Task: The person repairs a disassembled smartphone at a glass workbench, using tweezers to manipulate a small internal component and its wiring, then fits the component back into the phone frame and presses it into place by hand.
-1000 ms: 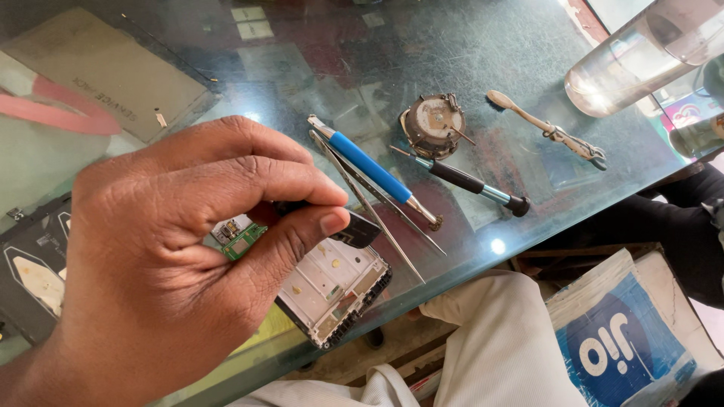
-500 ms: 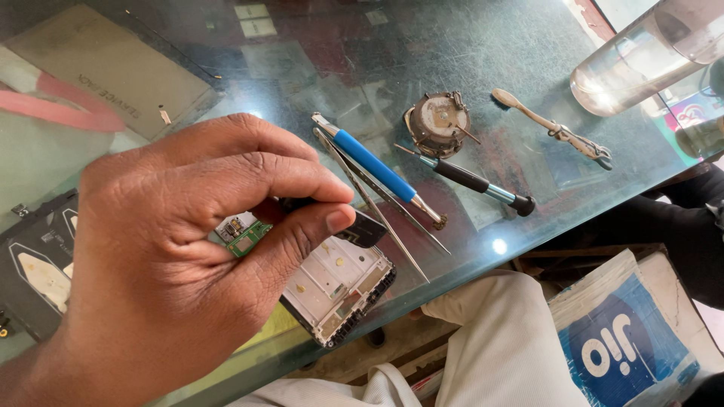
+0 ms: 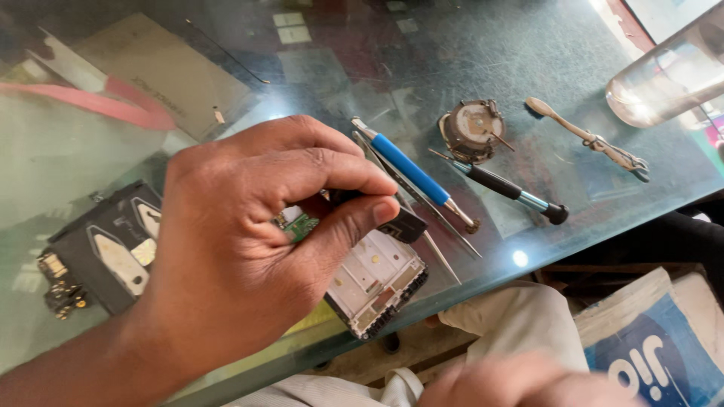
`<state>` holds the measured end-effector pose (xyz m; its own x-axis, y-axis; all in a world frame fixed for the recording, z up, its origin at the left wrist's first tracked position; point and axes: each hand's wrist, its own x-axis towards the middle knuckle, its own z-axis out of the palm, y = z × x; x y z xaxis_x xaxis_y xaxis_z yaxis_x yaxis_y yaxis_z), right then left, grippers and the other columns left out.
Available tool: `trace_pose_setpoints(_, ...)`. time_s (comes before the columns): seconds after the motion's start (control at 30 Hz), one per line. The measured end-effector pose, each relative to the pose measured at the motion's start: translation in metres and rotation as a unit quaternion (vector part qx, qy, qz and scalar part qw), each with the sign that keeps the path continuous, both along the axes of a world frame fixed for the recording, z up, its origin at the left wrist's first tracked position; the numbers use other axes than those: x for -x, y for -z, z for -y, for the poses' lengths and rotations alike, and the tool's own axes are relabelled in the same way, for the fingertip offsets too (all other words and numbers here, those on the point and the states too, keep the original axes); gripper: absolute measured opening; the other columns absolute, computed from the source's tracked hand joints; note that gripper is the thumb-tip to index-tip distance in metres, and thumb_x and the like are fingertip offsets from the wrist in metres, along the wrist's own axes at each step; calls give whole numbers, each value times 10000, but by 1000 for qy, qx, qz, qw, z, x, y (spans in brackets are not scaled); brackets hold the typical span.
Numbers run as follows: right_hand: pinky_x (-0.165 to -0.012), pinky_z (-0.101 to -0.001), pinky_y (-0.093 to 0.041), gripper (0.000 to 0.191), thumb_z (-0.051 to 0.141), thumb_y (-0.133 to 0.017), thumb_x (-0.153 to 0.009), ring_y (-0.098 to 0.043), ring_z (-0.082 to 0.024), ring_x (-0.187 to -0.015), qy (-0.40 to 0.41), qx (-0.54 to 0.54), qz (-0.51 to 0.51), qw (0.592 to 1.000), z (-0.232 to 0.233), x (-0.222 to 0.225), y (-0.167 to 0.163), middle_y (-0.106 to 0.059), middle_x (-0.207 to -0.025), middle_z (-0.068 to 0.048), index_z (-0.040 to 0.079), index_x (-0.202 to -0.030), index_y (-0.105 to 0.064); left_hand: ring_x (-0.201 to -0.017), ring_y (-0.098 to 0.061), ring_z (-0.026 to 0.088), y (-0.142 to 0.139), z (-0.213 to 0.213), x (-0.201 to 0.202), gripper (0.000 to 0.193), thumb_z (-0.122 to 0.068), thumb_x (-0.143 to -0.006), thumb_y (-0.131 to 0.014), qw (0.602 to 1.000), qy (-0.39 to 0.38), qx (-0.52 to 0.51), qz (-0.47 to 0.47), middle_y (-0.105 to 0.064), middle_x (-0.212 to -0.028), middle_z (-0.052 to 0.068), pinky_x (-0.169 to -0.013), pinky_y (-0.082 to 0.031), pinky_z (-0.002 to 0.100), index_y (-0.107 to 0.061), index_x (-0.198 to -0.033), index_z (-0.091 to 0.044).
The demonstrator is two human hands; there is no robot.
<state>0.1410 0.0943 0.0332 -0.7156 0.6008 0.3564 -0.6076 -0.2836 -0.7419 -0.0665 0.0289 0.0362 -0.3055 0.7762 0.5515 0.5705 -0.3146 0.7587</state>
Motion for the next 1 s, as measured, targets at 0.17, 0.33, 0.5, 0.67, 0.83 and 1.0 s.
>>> trace_pose_setpoints(0.17, -467, -184, -438, 102, -53, -721, -883, -551, -109, -526, 380, -261, 191, 866, -14, 37, 1, -660, -824, -164, -54, -943, -638, -740, -701, 100, 2, -1, 1, 96, -16, -859, -755, 999, -20, -2, 43, -731, -906, 39, -646, -547, 227, -745, -946, -57)
trace_pose_setpoints(0.33, -634, -161, -497, 149, -77, -787, -1071, -608, -120, -703, 403, -367, 180, 819, -36, 28, 50, -646, -992, -159, -85, -1066, -638, -798, -709, 120, 8, -2, 2, 77, 7, -923, -737, 998, -14, -51, 14, -719, -938, 73, -699, -561, 252, -729, -997, -13)
trace_pose_setpoints(0.5, -665, -181, -547, 146, -64, -791, -1085, -637, -99, -739, 367, -387, 198, 822, -48, 13, 58, -628, -1048, -126, -67, -1085, -645, -768, -721, 107, 12, -3, 3, 89, 32, -894, -706, 998, 0, -44, 35, -737, -919, 77, -674, -573, 248, -742, -969, 0)
trace_pose_setpoints(0.67, -696, -164, -453, 106, -54, -791, -1070, -567, -87, -809, 352, -462, 244, 777, -47, 27, 40, -613, -1118, -127, -60, -1131, -704, -706, -695, 91, 10, -5, 4, 131, 33, -849, -670, 999, -8, -26, 44, -751, -905, 78, -623, -550, 235, -751, -946, -1)
trace_pose_setpoints(0.83, -729, -177, -479, 105, -68, -790, -1071, -638, -103, -877, 354, -438, 243, 790, -48, 33, 36, -700, -1135, -147, -41, -1080, -689, -711, -684, 67, 7, -5, 4, 182, 35, -833, -642, 999, -7, -26, 46, -751, -917, 70, -632, -553, 226, -752, -970, -10)
trace_pose_setpoints(1.0, -830, -196, -523, 87, -109, -737, -1038, -678, -129, -973, 315, -424, 229, 818, -47, 34, 36, -740, -1103, -162, -53, -1070, -677, -698, -652, 30, 7, -3, 5, 207, 35, -817, -636, 996, 10, 21, 90, -745, -816, 21, -644, -552, 200, -742, -987, -17)
